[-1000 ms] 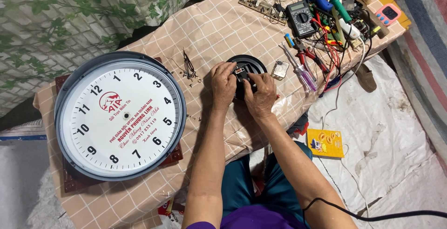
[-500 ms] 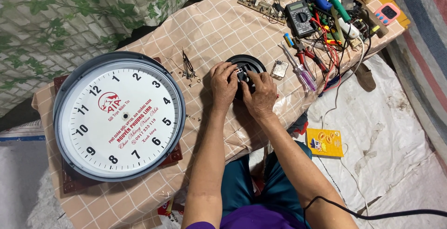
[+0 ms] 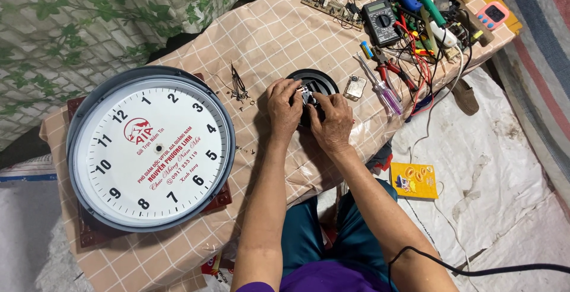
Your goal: Repairing a wall clock by prying open and adjusting the internal movement mechanism using a screwdriver
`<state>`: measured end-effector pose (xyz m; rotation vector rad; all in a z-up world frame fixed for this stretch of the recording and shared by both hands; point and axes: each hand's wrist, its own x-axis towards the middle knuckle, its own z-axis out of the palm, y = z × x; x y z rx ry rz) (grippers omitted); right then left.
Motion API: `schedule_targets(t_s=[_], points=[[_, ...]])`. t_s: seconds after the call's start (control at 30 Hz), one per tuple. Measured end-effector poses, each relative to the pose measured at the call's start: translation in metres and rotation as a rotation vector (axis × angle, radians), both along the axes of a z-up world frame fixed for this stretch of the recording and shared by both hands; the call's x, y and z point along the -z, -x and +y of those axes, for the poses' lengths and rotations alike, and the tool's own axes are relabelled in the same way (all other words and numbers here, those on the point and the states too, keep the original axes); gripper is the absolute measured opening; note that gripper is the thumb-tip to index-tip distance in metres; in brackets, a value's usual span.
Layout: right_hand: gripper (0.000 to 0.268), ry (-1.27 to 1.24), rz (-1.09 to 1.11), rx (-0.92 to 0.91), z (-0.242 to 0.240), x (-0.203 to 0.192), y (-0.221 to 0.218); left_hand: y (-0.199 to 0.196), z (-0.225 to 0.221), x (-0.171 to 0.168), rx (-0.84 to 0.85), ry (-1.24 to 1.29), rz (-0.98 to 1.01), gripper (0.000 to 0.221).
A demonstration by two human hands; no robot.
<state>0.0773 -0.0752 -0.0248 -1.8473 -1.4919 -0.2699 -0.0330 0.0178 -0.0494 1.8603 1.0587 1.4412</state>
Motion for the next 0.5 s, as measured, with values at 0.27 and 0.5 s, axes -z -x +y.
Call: schedule_targets(t_s=[0.27, 0.5], points=[[0.030, -0.007, -0.133, -0.059, 0.008, -0.018, 0.001, 0.000, 0.004, 0.004, -0.015, -0.006, -0.013, 0.025], [0.034, 0.028, -0.239, -0.082, 0.010, -0.018, 0.002, 0.000, 0.001, 0.001, -0.013, 0.006, -0.033, 0.025]])
